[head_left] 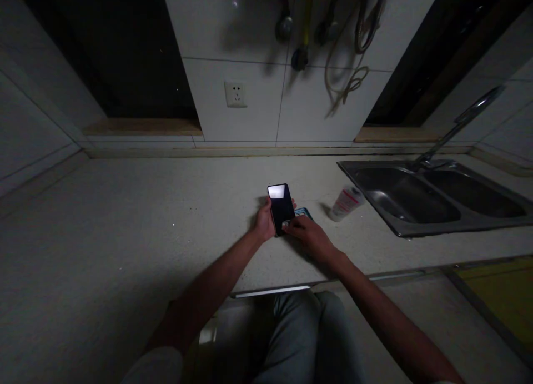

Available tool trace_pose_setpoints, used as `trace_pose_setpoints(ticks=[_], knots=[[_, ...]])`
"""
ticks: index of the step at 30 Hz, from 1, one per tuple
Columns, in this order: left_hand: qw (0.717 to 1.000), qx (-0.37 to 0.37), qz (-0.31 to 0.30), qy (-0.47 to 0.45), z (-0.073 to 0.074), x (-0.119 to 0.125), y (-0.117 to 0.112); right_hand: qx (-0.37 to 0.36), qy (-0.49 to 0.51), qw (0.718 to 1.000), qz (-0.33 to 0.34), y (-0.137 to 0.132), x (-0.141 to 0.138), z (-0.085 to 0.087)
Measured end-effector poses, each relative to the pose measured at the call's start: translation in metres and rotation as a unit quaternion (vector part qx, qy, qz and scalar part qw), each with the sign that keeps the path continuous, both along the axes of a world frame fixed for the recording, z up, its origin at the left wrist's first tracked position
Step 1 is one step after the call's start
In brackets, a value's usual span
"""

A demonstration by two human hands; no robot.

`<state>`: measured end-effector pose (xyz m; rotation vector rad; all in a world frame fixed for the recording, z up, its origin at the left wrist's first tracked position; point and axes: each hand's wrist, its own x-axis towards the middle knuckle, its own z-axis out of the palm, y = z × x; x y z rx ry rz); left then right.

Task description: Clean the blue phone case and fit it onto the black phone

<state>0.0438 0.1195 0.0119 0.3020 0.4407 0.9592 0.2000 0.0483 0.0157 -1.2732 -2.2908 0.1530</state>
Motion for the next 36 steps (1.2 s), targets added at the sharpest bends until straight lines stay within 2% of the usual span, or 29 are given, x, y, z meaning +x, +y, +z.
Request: trace_pose_setpoints(ticks=[6,12,15,19,23,26,31,36], knots=[[1.000,-0.004,-0.017,0.012,0.003,-0.002,0.002,0.033,-0.026,0.997,-0.068,0.033,0.014,0.010],[0.999,-0.036,0.009,0.029,0.007,-0.004,0.005,0.040,-0.076,0.993,-0.086,0.055,-0.014,0.028],[0.999,-0.035,-0.012,0.015,0.003,-0.006,0.006,0.038,-0.103,0.993,-0.050,0.050,-0.033,0.031],[1.000,-0.008,-0.024,-0.010,-0.001,-0.006,0.008,0.031,-0.117,0.992,0.030,0.030,-0.043,0.023],[1.000,0.013,-0.010,-0.002,-0.002,-0.004,0.007,0.031,-0.094,0.993,0.064,0.012,-0.029,0.012],[1.000,0.013,-0.018,-0.004,-0.001,-0.003,0.005,0.025,-0.059,0.995,0.076,0.010,-0.012,0.007],[0.998,-0.013,-0.056,-0.010,0.003,0.002,-0.003,0.048,-0.005,0.999,-0.001,0.035,0.005,0.018],[0.997,-0.017,-0.069,-0.014,0.009,0.008,-0.011,0.075,0.011,0.994,-0.075,0.066,-0.010,0.041]])
